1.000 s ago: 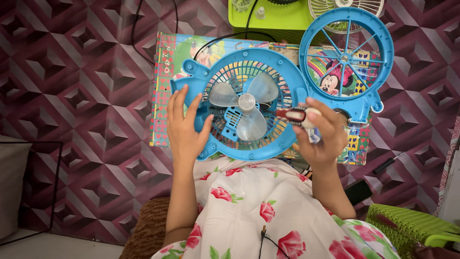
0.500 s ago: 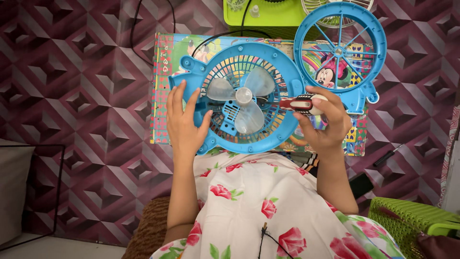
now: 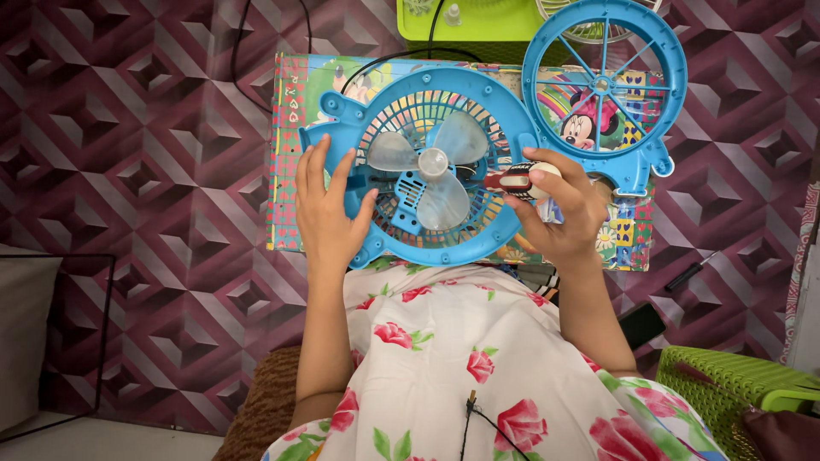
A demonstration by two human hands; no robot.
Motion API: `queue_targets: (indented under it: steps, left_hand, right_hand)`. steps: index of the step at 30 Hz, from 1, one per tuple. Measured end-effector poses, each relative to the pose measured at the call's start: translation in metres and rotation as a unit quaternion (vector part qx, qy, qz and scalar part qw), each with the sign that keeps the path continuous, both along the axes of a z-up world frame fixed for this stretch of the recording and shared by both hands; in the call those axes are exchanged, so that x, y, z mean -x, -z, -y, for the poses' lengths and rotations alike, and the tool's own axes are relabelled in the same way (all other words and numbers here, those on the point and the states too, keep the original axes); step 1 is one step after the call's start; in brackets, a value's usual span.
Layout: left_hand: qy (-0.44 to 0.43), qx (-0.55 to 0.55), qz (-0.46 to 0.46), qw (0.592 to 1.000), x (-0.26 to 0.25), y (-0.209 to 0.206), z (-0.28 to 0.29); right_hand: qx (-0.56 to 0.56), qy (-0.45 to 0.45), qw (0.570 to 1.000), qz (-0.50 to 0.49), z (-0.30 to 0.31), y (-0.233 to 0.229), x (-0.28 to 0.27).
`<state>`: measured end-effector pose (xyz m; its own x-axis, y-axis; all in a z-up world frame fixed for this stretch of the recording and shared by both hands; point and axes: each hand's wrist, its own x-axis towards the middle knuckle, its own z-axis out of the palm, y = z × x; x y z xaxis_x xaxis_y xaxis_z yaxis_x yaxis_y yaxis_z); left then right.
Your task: The person disassembles a small blue electric fan by removing the front grille and fan blades, then reassembles it by reinstalling the blades and securing the grille with a screwdriver. The person works on their lap and uses a screwdriver to tighten screws.
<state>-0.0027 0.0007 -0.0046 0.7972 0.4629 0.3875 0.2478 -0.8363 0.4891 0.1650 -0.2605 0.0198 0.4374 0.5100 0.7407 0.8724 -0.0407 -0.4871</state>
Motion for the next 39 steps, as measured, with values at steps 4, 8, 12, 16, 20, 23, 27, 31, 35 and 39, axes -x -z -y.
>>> queue_targets:
  steps: [4,8,12,16,20,23,27,31,35,39]
  left_hand:
    - [-0.001,-0.003,-0.006,1.000,0.000,0.000,0.000]
    - [0.005,-0.002,-0.001,1.000,0.000,-0.001,-0.001]
    - [0.007,-0.004,0.003,1.000,-0.001,-0.002,-0.001]
    - [0.001,0.002,-0.007,1.000,0.000,-0.001,0.001]
    - [0.001,0.001,-0.005,1.000,-0.001,-0.002,0.000]
    - [0.000,0.006,-0.007,1.000,0.000,-0.001,0.001]
    - [0.003,0.002,-0.006,1.000,-0.001,-0.002,0.001]
    - [0.010,0.009,-0.007,1.000,0.000,-0.002,0.000]
    - [0.010,0.000,-0.005,1.000,-0.001,-0.003,0.001]
    - [0.011,0.000,-0.003,1.000,-0.002,-0.004,0.001]
  right_hand:
    - [-0.008,0.005,1.000,-0.001,-0.001,0.001,-0.001]
    - [-0.012,0.009,1.000,0.000,-0.002,0.000,-0.004]
    - [-0.015,0.013,1.000,-0.001,-0.004,0.000,-0.003]
    - [-0.005,-0.001,1.000,-0.018,-0.001,-0.002,-0.002]
    - [0.018,-0.028,0.999,-0.027,0.000,-0.007,-0.004]
    - [0.027,-0.024,0.999,-0.026,-0.002,-0.009,-0.002]
    - [0.019,0.010,1.000,-0.009,-0.005,-0.009,-0.003]
    - [-0.005,0.003,0.999,-0.035,-0.003,-0.006,-0.002]
    - [-0.005,-0.011,0.998,-0.063,0.003,-0.004,-0.007]
    - [-0.004,-0.015,0.996,-0.090,0.011,0.001,-0.009]
